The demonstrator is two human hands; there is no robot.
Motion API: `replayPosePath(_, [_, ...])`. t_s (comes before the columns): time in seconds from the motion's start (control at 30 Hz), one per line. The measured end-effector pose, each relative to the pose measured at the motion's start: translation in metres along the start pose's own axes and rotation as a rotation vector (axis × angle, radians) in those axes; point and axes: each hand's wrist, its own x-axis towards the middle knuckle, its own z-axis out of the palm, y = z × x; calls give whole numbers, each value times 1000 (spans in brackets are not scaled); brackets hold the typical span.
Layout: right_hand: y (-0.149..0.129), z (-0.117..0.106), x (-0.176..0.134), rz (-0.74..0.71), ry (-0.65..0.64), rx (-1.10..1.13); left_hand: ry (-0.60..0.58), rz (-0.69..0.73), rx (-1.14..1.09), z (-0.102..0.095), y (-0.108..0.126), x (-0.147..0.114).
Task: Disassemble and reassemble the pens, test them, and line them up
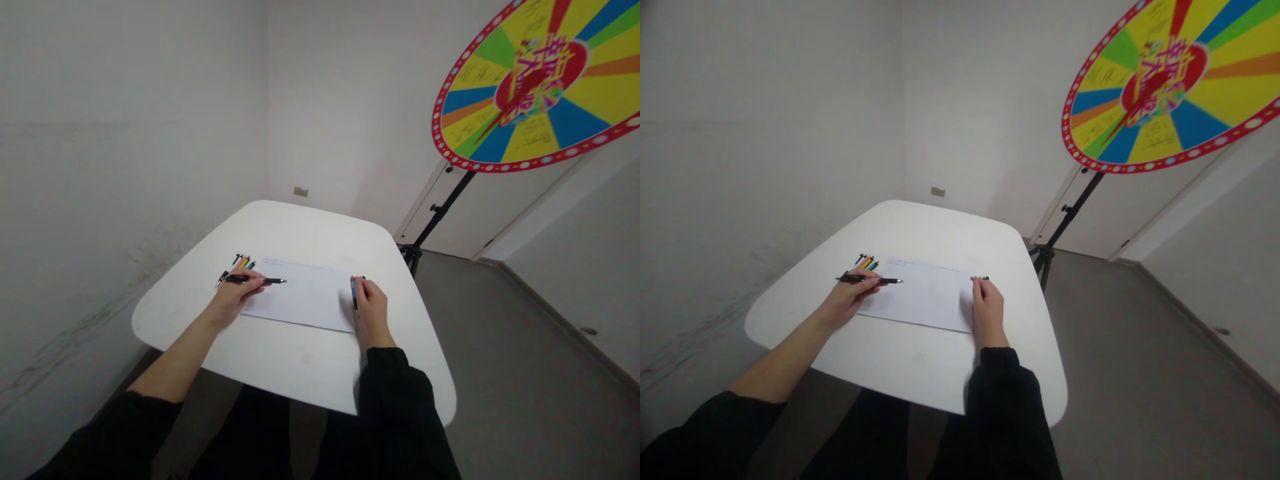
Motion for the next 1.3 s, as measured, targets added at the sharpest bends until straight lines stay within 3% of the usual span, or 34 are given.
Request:
replayPosePath(0.23, [-43, 31, -20, -212, -229, 37, -37, 29, 67, 2, -7, -5])
replayPosePath(0.5, [-74, 82, -39, -343, -370, 202, -89, 43, 51, 4, -9, -8])
replayPosePath(0.67, [-81, 97, -42, -294, -381, 222, -132, 49, 62, 4, -10, -9])
replayPosePath(0.83, [-80, 97, -43, -128, -376, 305, -164, 99, 115, 2, -11, -9])
replayPosePath(0.93, [-79, 96, -43, -50, -353, 349, -118, 159, 187, -3, -13, -7])
replayPosePath(1.03, [-78, 94, -43, -28, -330, 363, -2, 286, 311, -9, -16, -5])
replayPosePath(1.1, [-78, 93, -43, -32, -320, 346, 27, 443, 466, -11, -17, -5])
replayPosePath(1.3, [-77, 92, -42, -48, -317, 287, -77, 972, 984, -8, -13, -10])
